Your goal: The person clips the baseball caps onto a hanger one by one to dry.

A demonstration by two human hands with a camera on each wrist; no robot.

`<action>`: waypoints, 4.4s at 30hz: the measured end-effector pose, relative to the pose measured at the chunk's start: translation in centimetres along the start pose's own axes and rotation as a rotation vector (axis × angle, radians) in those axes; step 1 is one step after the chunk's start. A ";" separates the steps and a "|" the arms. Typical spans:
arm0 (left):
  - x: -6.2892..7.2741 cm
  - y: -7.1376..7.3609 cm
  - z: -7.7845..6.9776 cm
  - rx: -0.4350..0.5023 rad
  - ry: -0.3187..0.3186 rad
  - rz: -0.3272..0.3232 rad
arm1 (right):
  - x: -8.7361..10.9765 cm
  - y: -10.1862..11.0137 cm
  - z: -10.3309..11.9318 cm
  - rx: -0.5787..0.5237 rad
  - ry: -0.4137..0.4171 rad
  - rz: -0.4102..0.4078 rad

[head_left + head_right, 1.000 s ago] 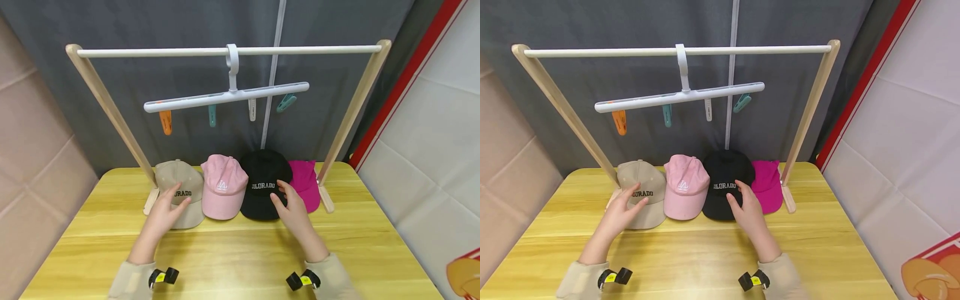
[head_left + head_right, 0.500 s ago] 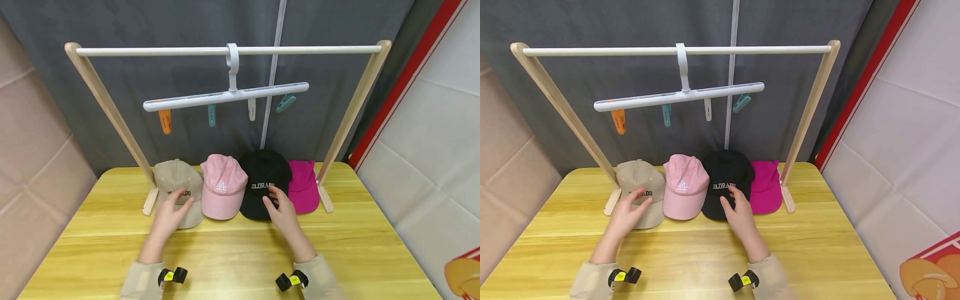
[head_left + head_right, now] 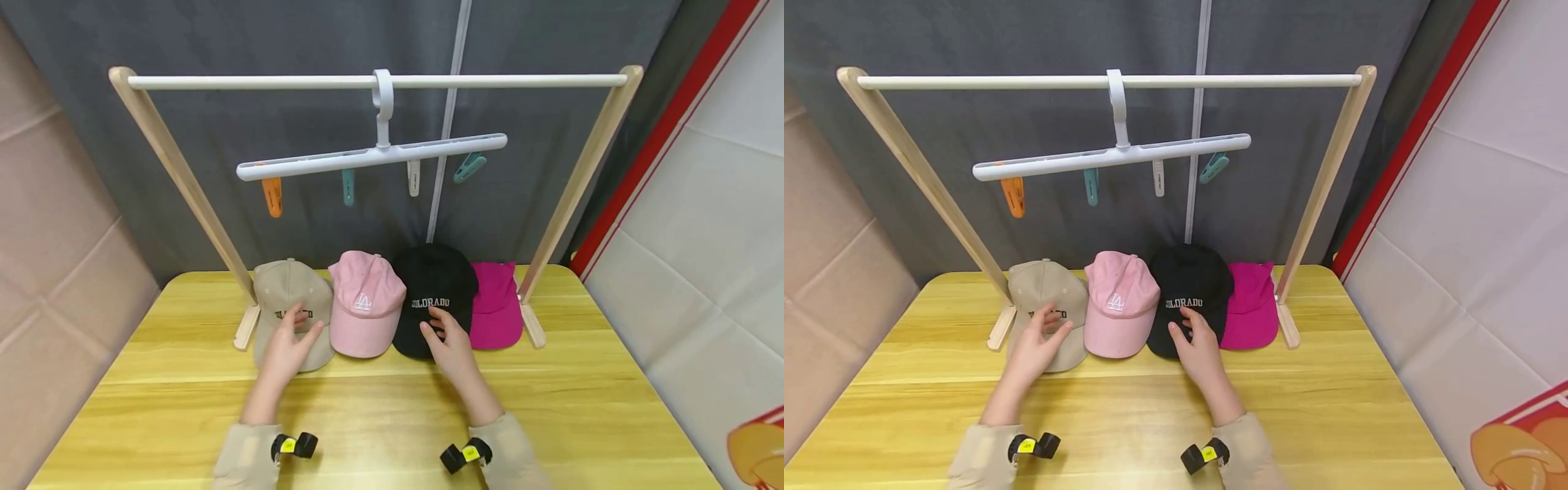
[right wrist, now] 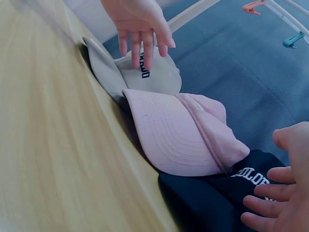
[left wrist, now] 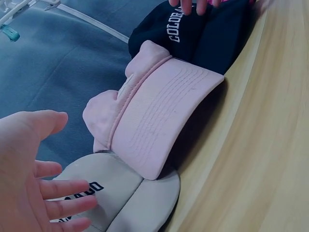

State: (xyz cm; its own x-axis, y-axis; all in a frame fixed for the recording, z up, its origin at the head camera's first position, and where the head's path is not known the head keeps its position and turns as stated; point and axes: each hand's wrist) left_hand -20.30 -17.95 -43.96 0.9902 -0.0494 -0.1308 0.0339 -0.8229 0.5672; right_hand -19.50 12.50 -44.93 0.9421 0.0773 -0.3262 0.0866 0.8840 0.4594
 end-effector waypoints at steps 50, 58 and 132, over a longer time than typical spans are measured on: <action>-1.7 -3.0 -0.4 0.190 0.122 0.120 | -1.3 -3.0 -0.1 -0.230 -0.186 0.137; -2.1 -3.1 -0.2 0.199 0.132 0.152 | -1.6 -3.3 0.0 -0.307 -0.202 0.159; -1.6 -3.2 -0.4 0.248 0.168 0.157 | -1.9 -5.1 0.5 -0.212 -0.261 0.190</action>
State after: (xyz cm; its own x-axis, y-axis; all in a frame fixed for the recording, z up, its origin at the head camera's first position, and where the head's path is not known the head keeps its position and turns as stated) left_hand -21.92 -15.02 -45.29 0.9899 -0.1098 0.0902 -0.1348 -0.9264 0.3517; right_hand -21.59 7.64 -46.23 0.9880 0.1533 -0.0178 -0.1409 0.9430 0.3015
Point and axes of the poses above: each hand's wrist, its own x-axis away from the middle knuckle, its own y-axis out of the back of the hand, z = x × y, and after that the axes turned 5 degrees about z, right-handed
